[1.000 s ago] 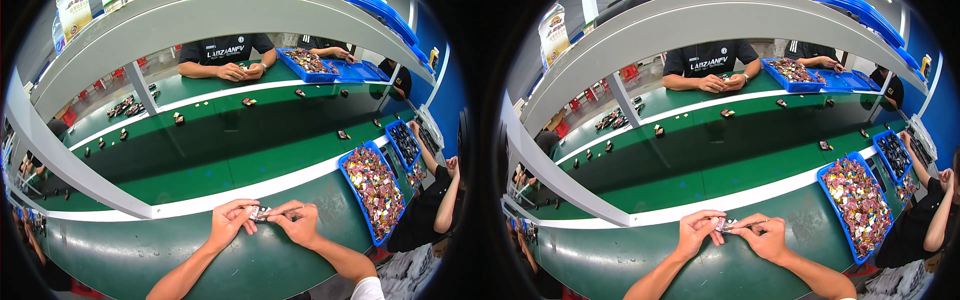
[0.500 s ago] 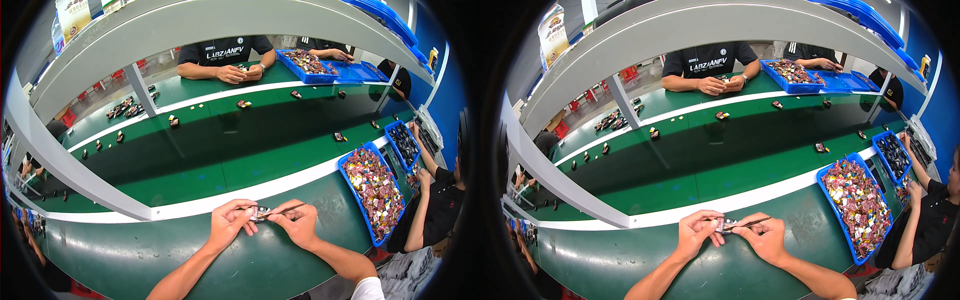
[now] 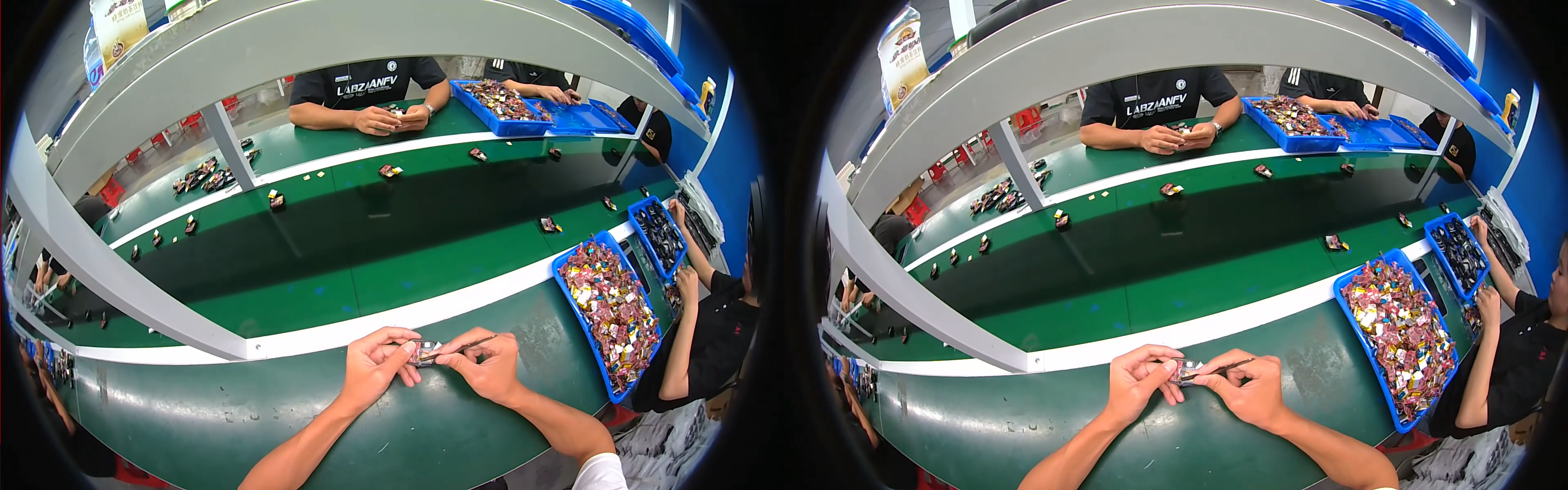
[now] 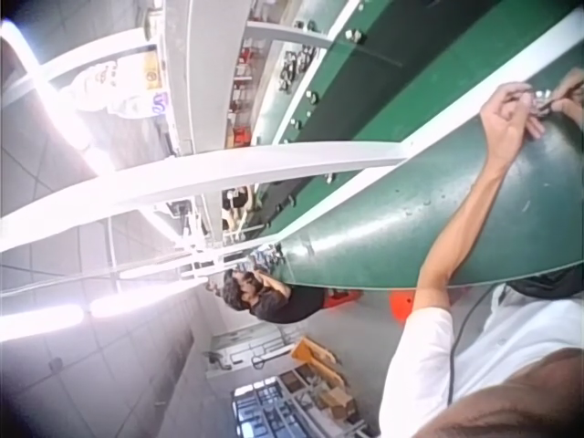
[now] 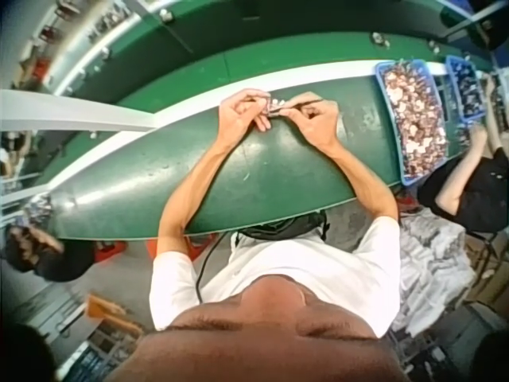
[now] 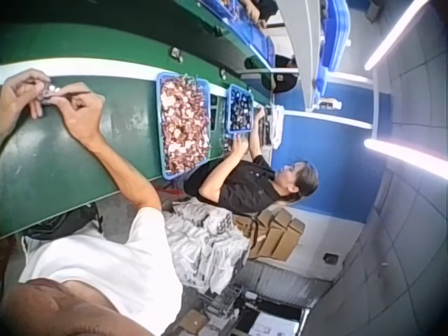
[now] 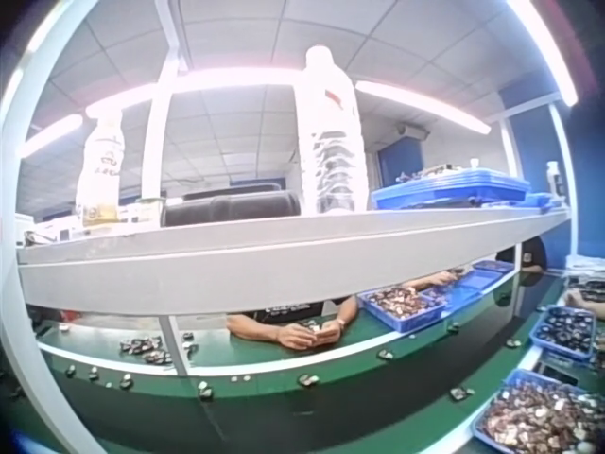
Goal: Applying a substance to small electronic components using a precision pen-like tool on an assembly line.
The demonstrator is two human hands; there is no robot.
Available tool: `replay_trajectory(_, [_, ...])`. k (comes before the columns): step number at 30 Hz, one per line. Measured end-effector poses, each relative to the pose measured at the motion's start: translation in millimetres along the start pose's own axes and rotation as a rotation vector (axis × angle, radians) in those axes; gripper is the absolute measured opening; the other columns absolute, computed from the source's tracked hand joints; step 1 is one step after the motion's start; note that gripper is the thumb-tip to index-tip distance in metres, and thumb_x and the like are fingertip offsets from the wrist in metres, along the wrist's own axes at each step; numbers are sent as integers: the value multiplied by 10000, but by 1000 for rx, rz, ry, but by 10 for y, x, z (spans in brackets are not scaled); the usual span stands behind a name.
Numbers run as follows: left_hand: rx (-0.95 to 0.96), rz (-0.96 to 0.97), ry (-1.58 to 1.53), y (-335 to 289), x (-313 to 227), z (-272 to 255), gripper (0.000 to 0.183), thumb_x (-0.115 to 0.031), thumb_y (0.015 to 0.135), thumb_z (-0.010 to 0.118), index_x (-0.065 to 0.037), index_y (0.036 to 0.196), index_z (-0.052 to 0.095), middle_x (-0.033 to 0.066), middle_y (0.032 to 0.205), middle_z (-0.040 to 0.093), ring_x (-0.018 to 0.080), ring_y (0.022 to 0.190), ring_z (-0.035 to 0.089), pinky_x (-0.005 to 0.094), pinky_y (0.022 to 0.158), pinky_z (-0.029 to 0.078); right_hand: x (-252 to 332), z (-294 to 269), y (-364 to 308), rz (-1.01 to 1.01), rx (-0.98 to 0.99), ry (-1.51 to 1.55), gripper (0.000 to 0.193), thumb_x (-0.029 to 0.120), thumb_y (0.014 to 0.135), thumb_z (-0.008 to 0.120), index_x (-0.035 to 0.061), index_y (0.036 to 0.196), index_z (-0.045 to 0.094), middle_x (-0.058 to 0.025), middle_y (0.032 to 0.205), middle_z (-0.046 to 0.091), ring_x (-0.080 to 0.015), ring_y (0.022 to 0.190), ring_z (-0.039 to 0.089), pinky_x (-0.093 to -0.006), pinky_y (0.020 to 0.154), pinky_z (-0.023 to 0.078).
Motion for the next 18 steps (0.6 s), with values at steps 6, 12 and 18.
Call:
replay_trajectory(6, [-61, 31, -14, 17, 11, -21, 212, -29, 988, 579, 97, 1158, 596, 174, 849, 689, 209, 645, 698, 289, 531, 571, 1, 0, -2, 40, -78, 80, 82, -25, 779, 810, -29, 802, 732, -81, 823, 751, -8, 494, 505, -191, 454, 345])
replay_trajectory(12, [-81, 51, -8, 25, 30, 4, 231, -60, 1002, 574, 94, 1174, 579, 189, 948, 684, 222, 696, 718, 280, 557, 593, 39, 17, -70, -117, -112, -74, 118, 37, 756, 850, -3, 808, 751, -49, 769, 740, -29, 406, 452, -210, 423, 328])
replay_trajectory(18, [-81, 71, 7, 27, 21, 16, 241, -80, 1013, 568, 86, 1188, 567, 196, 983, 689, 228, 744, 730, 276, 572, 601, 106, 35, -46, -161, -135, -140, 129, 46, 751, 854, 18, 837, 762, -20, 705, 725, -35, 395, 453, -207, 412, 329])
Point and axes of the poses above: each hand's wrist, its own y-axis towards the middle knuckle, its own z-axis out of the palm, x = y × z, the point moved 3 cm from there along y, towards the middle knuckle
